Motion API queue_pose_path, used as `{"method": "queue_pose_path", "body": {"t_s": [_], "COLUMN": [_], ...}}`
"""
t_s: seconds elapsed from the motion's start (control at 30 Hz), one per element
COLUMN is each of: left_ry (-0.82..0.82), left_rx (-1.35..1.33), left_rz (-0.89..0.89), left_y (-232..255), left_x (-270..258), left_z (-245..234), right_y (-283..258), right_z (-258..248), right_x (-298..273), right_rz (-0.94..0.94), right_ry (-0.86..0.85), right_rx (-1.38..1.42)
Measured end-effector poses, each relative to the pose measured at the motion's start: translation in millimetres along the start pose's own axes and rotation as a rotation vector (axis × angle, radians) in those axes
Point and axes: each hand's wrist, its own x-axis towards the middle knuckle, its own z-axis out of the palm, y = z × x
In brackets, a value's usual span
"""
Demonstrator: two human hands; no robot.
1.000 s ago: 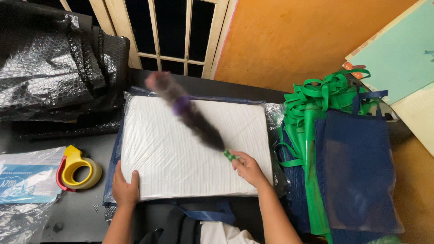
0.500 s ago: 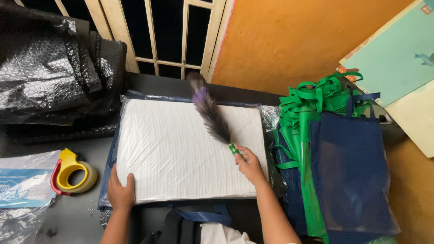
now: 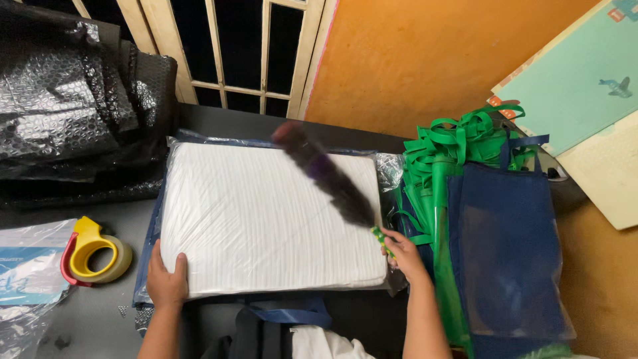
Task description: The person dusts a blue bag and a plastic-wrapped pillow using a duster, inserts the pillow and a brochure into the bag, and zips the bag closed.
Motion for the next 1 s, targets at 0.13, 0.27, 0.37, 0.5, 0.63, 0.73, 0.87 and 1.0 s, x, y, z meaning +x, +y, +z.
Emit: {"method": "queue_pose_path", "body": {"t_s": [0.13,0.27,0.37,0.5,0.63,0.73,0.87,1.0], "left_ry": [-0.022,-0.023,-0.002,-0.006,-0.019,-0.015,0.005,0.033], "left_rx": [0.000,-0.007,-0.008,-0.021,-0.020,-0.031,-0.027,-0.003], "left_rz": [-0.050,-0.050,-0.015,0.000,-0.014,-0.037,0.010,0.045], "left_y": [7.3,10.7,-0.5,1.1,10.1,11.3,7.3,-8.0], "left_x": [-1.7,-2.7,-0.6,-1.2,-5.2,-4.3,-1.7,2.9], "left_z": [-4.3,-5.6,-0.3,-2.0,-6.8,-6.5,-4.5,2.9], "right_y": [-23.1,-12.2,-23.5,-13.8,1.9,-10.5,-14.9,-42.8], "right_z": [5.9,-4.7,3.0,1.7,18.2,34.1,27.1,31.8], "right_x": [-15.3,-22.9,-36.6,-24.1,-4.7,-11.1,-24.1,-51.7], "right_rz": [-0.035,0.020,0.102,0.108,0.000,-0.092,-0.075,0.121], "right_ry": [0.026,-0.292,-0.486,-0.426,-0.075,0.009,-0.251,-0.546], "right_rx": [0.119,0.069,-0.071,-0.114,-0.024,0.098,0.049,-0.199]}}
